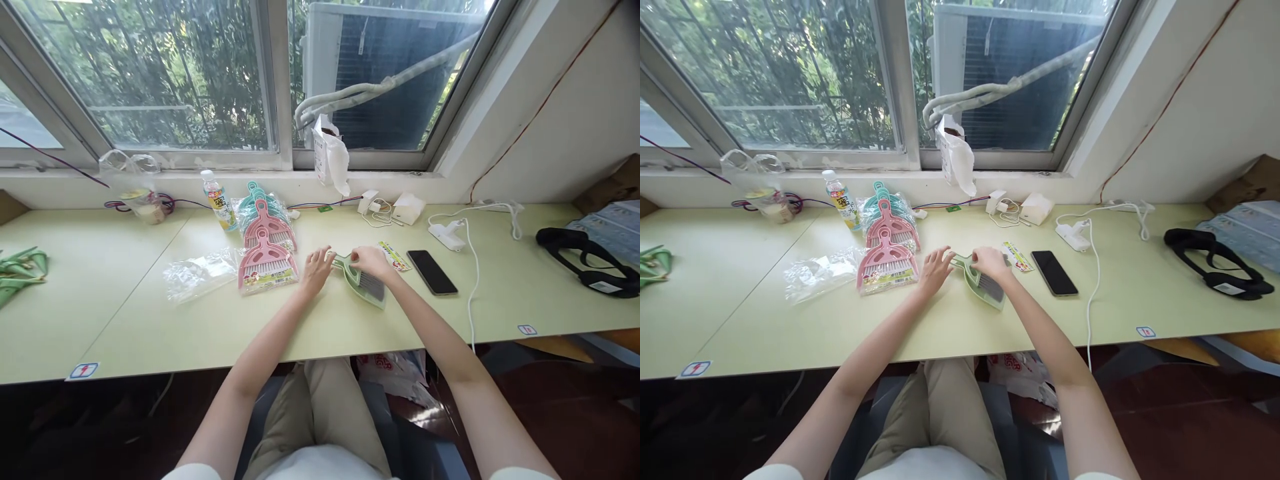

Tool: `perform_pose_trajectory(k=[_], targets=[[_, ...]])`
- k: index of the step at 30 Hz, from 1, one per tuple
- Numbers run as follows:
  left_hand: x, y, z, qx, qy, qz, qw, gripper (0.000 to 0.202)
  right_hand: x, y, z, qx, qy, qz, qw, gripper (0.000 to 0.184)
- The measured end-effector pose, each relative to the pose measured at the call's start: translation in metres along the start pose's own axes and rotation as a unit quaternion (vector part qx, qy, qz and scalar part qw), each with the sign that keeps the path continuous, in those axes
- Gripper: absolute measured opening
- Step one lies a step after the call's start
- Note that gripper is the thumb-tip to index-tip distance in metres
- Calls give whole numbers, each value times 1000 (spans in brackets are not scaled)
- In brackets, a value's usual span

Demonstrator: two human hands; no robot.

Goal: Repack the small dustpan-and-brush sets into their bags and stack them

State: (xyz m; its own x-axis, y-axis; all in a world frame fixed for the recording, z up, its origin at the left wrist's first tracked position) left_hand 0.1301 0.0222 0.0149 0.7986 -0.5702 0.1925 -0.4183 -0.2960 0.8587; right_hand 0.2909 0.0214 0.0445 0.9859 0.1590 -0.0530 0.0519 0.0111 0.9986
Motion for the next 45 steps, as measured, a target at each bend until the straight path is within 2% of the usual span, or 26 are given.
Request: perform_pose_trajectory(k=[3,9,15,20,29,34,36,38,40,41,43,45], targets=[[-7,-5,-2,0,-55,-22,998,44,-5,0,1,-5,23,-1,1000,17],[3,-10,1,-30,-141,-7,990,37,-12,-4,7,-10,26,-9,1000,17],[4,-13,2,-63,-137,31,988,35,-14,-9,10,-33,16,-11,999,15],[5,-18,2,-89,-131,22,987,35,-15,-12,11,-7,8,-4,1000,12],[7,-22,0,-136,-123,7,983,34,-9,-19,8,-3,-14,-17,1000,12],[2,-24,2,-113,-114,33,987,32,-10,-20,11,-8,-4,-19,1000,17],[-2,-19,1,-73,-79,63,992,37,-10,-19,12,-2,-3,-25,1000,20],[-8,-9,-1,-4,-13,124,992,46,-10,-16,13,24,-14,-46,999,22],[-14,-2,-2,51,72,240,967,56,-11,-12,11,67,-46,-78,994,24],[-17,-3,-2,49,114,313,941,58,-12,-9,10,94,-63,-94,989,24],[-17,-13,-4,-17,172,445,879,55,-18,-4,5,147,-84,-121,978,26],[-14,-25,-5,-96,192,514,831,49,-26,-1,-3,183,-78,-143,969,27]])
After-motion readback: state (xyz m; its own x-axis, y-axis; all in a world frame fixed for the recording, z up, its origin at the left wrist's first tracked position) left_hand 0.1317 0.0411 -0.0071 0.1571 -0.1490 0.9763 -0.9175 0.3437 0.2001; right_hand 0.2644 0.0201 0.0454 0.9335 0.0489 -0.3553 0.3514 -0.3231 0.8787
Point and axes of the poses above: each hand's wrist, its own z-axis away from the middle knuckle, its own y-axis out of the back of the hand, x = y × z, the point moved 5 cm from there along -z, towards the middle knuckle, and after that the axes turned 9 degrees about y, right-handed, at the moved point
